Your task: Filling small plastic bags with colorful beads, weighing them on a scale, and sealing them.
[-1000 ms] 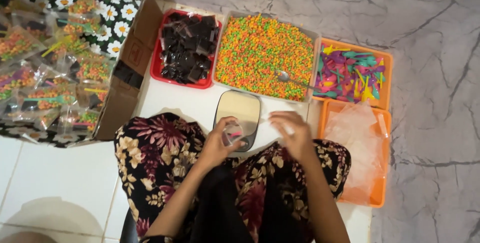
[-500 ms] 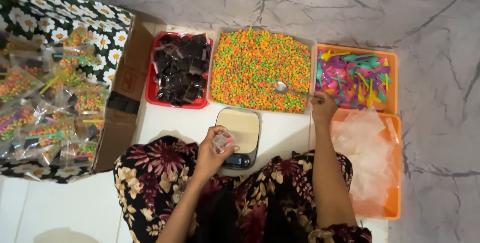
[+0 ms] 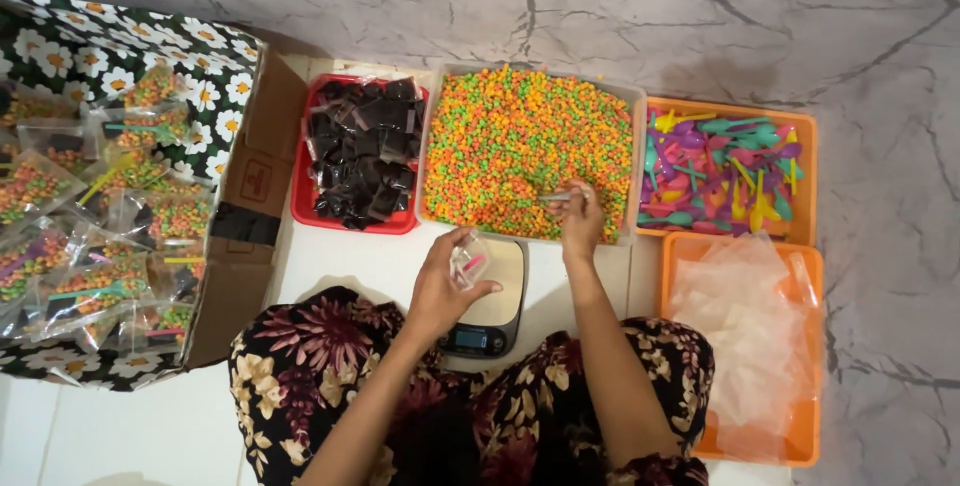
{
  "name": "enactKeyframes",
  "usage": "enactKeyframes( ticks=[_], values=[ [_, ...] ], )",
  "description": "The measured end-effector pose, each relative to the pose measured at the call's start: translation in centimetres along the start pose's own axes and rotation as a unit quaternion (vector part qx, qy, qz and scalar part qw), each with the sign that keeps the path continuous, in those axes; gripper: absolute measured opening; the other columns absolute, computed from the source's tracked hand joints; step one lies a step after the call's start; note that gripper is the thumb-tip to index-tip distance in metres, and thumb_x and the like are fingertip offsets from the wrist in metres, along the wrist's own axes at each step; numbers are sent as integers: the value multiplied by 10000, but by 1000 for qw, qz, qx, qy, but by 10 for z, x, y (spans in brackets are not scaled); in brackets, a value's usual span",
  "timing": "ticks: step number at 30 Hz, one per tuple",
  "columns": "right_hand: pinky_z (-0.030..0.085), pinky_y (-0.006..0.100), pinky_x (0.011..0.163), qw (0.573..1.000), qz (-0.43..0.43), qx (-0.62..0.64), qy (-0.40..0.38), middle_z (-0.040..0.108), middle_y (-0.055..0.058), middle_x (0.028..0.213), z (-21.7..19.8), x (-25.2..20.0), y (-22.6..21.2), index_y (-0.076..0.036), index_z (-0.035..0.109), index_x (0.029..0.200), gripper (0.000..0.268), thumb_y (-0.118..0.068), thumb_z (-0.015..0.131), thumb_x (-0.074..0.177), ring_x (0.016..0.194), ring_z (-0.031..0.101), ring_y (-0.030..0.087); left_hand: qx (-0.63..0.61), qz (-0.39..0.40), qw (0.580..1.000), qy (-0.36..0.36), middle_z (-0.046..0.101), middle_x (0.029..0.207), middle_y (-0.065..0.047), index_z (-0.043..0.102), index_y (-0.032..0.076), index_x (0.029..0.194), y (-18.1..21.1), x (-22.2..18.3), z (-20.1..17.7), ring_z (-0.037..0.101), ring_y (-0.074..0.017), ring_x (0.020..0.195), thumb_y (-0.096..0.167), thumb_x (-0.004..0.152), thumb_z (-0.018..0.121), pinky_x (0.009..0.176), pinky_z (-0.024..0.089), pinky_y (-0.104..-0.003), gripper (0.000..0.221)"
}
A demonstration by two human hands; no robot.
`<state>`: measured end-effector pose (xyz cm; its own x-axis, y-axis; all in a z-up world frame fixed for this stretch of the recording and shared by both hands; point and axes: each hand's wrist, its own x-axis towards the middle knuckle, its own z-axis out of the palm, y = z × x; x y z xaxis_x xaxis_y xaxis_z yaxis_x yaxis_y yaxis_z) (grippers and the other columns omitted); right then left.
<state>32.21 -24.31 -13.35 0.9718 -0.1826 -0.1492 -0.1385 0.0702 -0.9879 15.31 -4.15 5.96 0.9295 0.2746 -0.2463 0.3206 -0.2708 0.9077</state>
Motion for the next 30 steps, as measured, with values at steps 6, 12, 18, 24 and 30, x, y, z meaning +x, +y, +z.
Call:
enactKeyframes(
  ticks=[6, 12, 18, 24, 30],
  values=[
    [659, 277, 548, 993, 40, 106, 20, 754, 192, 927, -24, 35, -38, -81, 621, 1223, 216, -123, 514, 1040, 639, 744, 203, 40, 58, 997, 22, 637, 1231, -219, 550, 77, 1374, 11, 43, 3, 591, -468, 1223, 128, 619, 953, 1059, 464, -563, 857],
    [656, 275, 553, 996, -7, 83, -21, 756, 194, 930, -43, 62, -120, -100, 627, 1268, 242, -154, 549, 1046, 647, 751, 200, 74, 71, 994, 46, 621, 1235, -162, 540, 121, 1382, -2, 95, 37, 574, -431, 1246, 213, 592, 973, 1067, 466, -543, 905],
    [633, 267, 526, 988, -135, -8, -78, 736, 214, 915, -10, 18, -203, 0, 613, 1308, 270, -70, 519, 1064, 630, 721, 194, 89, 54, 994, 31, 586, 1274, -145, 509, 161, 1400, 1, 115, 68, 551, -430, 1282, 237, 613, 967, 1067, 464, -551, 914],
    [623, 273, 543, 886, -391, -227, -100, 740, 201, 975, 9, -41, -238, 48, 639, 1328, 310, 50, 564, 1027, 712, 732, 218, 49, 58, 997, 7, 569, 1279, -192, 467, 101, 1448, 20, 114, 60, 535, -442, 1290, 147, 695, 932, 1037, 491, -524, 886],
    [581, 307, 560, 876, -395, -274, 41, 750, 171, 926, -33, -11, -170, -11, 682, 1301, 286, -9, 582, 1034, 701, 714, 243, 37, 67, 997, -6, 548, 1300, -186, 442, 100, 1471, 3, 122, 57, 542, -446, 1281, 151, 720, 919, 1039, 501, -540, 891]
  ],
)
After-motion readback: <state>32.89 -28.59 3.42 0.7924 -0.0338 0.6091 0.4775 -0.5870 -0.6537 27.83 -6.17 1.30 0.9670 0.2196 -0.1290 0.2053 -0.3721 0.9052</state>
